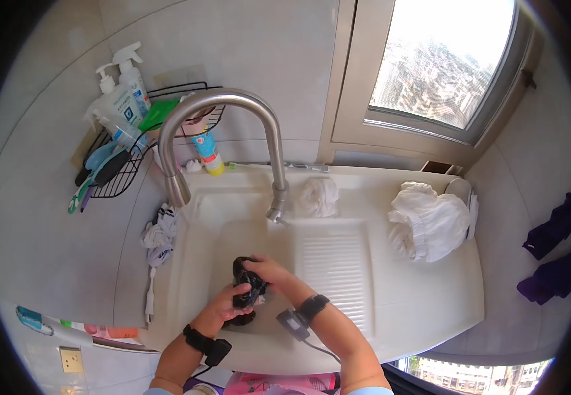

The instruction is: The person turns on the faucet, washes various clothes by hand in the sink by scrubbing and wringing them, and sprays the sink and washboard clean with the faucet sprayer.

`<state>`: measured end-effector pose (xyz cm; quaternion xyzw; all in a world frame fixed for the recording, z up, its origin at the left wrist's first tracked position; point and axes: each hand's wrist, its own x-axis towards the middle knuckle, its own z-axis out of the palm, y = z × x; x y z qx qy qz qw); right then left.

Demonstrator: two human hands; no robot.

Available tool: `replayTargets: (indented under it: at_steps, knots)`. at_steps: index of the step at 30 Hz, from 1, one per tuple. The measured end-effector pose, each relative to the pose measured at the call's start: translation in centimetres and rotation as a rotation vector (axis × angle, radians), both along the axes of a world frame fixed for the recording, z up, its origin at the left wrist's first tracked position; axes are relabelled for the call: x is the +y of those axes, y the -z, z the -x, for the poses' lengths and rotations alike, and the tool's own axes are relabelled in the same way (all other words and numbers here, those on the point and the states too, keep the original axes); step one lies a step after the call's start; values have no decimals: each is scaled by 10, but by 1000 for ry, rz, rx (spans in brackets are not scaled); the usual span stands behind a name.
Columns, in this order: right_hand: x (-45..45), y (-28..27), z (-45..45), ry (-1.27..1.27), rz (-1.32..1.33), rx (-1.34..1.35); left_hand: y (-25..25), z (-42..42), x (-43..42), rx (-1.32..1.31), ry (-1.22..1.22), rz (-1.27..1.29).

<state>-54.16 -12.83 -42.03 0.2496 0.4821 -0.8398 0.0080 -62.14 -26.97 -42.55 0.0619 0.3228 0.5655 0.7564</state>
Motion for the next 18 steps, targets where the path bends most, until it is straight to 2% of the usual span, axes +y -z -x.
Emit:
replayTargets:
  at_steps: [2, 3, 4, 6, 7, 9, 10, 12, 14, 15, 16, 17, 18]
  knots:
    - [-1, 3, 3, -26, -303, -81, -13, -10, 4, 420, -47, 163]
    - [-1, 4, 4, -55, -496, -154, -23, -20, 11, 556, -133, 80]
    - [-1, 6, 5, -84, -689, -228, -10, -23, 13, 692, -116, 46]
    - [-9, 21, 3, -24, -877, -280, 27, -27, 18, 959, -76, -25]
    - [-14, 32, 0, 7, -971, -309, 21, -31, 20, 1148, 59, 73]
    - [-20, 56, -11, 94, -975, -308, 1, -36, 28, 1514, 339, 270]
    - [-18, 61, -13, 144, -979, -304, 18, -32, 29, 1559, 237, 116]
    - [-4, 36, -29, 161, -882, -346, 69, -16, 21, 1614, 34, -187]
    - [25, 39, -53, 225, -790, -365, 61, 17, 20, 1714, 244, -182]
    - [49, 40, -67, 291, -582, -436, 60, 34, 13, 1756, 346, -175]
    - [69, 39, -83, 481, -545, -332, 99, 56, -5, 1774, 501, 2]
    - [90, 27, -99, 604, -545, -232, 139, 72, -22, 1779, 653, 182]
    - [120, 43, -110, 759, -743, -233, 136, 73, -35, 1695, 889, 258]
